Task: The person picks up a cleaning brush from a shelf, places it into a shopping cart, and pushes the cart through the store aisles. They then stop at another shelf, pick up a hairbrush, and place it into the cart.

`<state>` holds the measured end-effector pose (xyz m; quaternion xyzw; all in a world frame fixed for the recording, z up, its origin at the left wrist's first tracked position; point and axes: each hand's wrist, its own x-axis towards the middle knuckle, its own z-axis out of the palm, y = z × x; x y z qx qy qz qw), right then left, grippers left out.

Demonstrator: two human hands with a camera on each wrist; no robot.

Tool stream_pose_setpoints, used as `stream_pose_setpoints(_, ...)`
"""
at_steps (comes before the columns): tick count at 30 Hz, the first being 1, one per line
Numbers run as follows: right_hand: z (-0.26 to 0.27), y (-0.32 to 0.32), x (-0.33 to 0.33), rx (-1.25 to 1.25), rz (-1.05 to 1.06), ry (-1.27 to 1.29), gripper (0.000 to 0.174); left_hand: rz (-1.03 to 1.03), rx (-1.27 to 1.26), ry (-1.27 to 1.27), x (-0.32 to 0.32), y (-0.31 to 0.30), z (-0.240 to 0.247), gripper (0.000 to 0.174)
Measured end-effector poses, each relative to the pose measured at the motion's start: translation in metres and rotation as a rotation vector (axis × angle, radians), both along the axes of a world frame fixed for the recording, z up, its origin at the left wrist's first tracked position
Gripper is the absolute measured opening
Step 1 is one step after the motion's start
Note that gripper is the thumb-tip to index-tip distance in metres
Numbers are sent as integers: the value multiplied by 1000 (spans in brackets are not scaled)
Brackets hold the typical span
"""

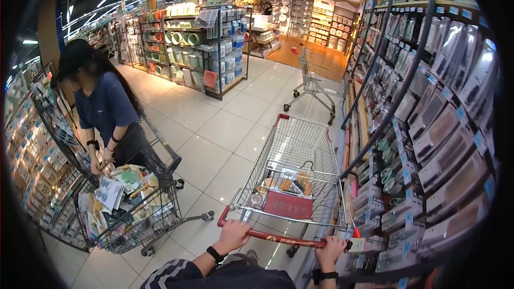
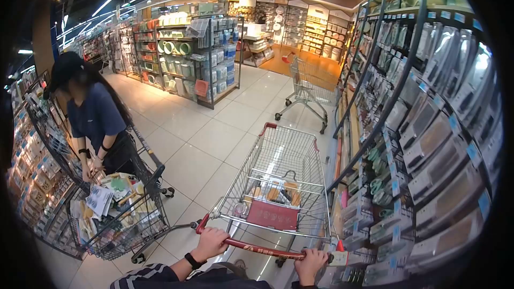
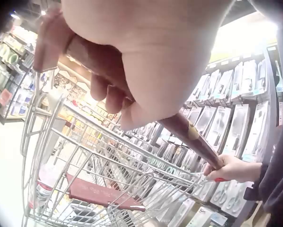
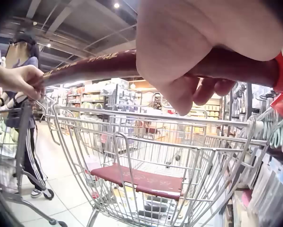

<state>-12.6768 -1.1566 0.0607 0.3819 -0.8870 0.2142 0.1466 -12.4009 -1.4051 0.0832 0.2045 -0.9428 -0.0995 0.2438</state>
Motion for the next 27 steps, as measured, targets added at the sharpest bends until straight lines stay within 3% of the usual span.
stream_pose_setpoints(8,-3,-157,-149,20,39,5,15,-83,99,-76,-119,-141,7,42)
stream_pose_setpoints(12,-10,-224,-206,-35,97,60,15,-46,98,-87,-164,-198,2,44)
stream_pose_setpoints(19,23,-352,-280,148,118,118,14,20,75,-56,-247,-312,-1,38)
stream_pose_setpoints(23,14,-433,-328,117,164,74,16,93,68,-32,-290,-386,-3,33)
stream_pose_setpoints(27,-7,-528,-375,-77,199,37,15,229,-28,0,-339,-469,-12,25)
